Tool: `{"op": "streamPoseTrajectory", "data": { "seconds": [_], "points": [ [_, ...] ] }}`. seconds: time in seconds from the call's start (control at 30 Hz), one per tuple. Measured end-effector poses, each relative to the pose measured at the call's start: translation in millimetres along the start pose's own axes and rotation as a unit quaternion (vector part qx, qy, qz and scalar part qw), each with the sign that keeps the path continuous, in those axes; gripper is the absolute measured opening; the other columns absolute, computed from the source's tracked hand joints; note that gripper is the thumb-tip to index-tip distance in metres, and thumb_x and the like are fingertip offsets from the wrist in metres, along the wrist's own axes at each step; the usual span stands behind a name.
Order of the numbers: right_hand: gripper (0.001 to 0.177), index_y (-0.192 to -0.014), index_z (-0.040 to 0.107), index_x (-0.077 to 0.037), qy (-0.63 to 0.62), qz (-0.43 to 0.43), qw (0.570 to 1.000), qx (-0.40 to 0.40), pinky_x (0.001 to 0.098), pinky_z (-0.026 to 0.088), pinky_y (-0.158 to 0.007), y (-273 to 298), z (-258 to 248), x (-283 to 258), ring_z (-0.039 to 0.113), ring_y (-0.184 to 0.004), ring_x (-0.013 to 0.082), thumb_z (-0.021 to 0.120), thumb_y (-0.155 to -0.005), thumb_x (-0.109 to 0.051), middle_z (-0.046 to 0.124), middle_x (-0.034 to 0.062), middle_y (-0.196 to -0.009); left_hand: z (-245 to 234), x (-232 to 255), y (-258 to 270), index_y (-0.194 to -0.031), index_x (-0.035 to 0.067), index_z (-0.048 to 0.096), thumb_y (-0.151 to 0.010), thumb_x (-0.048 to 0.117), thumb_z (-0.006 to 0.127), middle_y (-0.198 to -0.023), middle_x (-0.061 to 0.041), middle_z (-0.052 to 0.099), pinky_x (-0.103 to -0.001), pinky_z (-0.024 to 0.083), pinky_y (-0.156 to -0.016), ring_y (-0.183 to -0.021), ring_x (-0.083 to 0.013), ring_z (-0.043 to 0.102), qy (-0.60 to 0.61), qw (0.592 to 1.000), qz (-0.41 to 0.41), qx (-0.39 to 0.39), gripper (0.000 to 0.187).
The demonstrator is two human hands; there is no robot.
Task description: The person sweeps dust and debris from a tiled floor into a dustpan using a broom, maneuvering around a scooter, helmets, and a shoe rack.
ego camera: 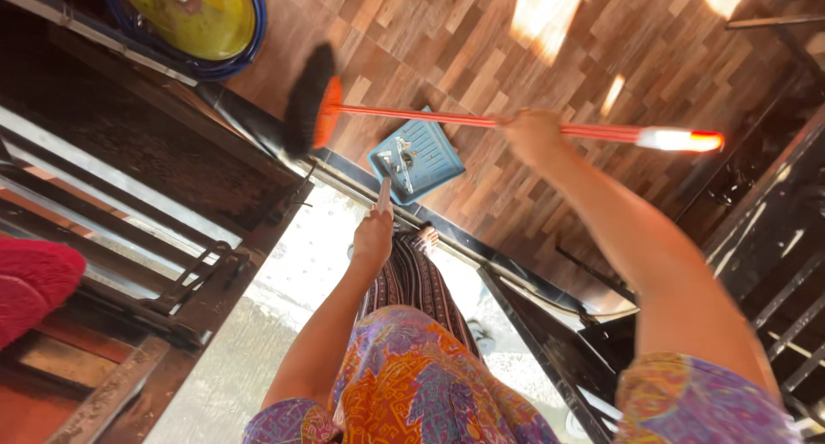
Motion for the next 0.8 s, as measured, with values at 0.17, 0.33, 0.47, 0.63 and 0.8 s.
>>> {"op": "streamPoseTrajectory", "data": {
  "seconds": [0.17,0.33,0.47,0.63,0.8],
  "points": [
    [0.075,-0.166,0.024,-0.043,0.125,0.141,0.945,-0.267,0.0388,0.061,-0.061,105,-69,123,0.076,-0.086,0.0250,0.048,-0.100,-0.016,0.073,0.0070,-0.101,31,27,17,-0.117,-0.004,0.063,-0.090,0.008,0.063,-0.103,-0.024,0.067,-0.039,0.063,-0.071,-0.089,-0.0348,0.074,0.020,0.999,0.007,-0.039,0.029],
    [0.080,-0.170,0.030,-0.041,0.147,0.221,0.914,-0.306,0.0316,0.061,-0.073,212,-88,199,0.078,-0.091,0.0189,0.058,-0.099,-0.017,0.082,0.0006,-0.096,28,67,16,-0.102,-0.001,0.068,-0.090,0.007,0.064,-0.100,-0.022,0.069,-0.041,0.063,-0.075,-0.090,-0.0347,0.074,0.032,0.999,0.037,-0.013,0.015],
    [0.041,-0.142,0.064,-0.046,-0.064,0.414,0.888,-0.190,0.0411,0.056,-0.085,297,-55,234,0.073,-0.099,0.0281,0.064,-0.101,-0.041,0.078,0.0054,-0.112,7,84,11,-0.108,0.003,0.069,-0.085,0.006,0.068,-0.100,-0.022,0.071,-0.042,0.060,-0.088,-0.096,-0.0353,0.074,0.006,0.998,0.048,-0.034,0.024],
    [0.039,-0.134,0.068,-0.038,-0.315,0.601,0.724,-0.120,0.0423,0.057,-0.093,324,39,218,0.077,-0.097,0.0305,0.066,-0.096,-0.045,0.078,0.0065,-0.111,-26,58,-19,-0.115,-0.003,0.065,-0.082,0.004,0.072,-0.115,-0.027,0.064,-0.039,0.064,-0.073,-0.095,-0.0370,0.074,-0.013,0.992,-0.003,-0.122,0.034],
    [0.019,-0.104,0.079,-0.014,-0.145,0.525,0.837,-0.062,0.0418,0.061,-0.078,258,108,160,0.075,-0.091,0.0327,0.064,-0.100,-0.025,0.077,0.0141,-0.100,-39,7,-69,-0.116,-0.001,0.063,-0.097,0.022,0.068,-0.110,-0.027,0.065,-0.047,0.060,-0.080,-0.096,-0.0413,0.072,-0.020,0.997,-0.016,-0.069,0.030]
  ]
}}
Point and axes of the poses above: each hand's wrist, its own y-axis away from the middle knuckle, its own z-axis out of the palm, x = y × z, the point moved 2 cm from there along -y, towards the middle knuckle
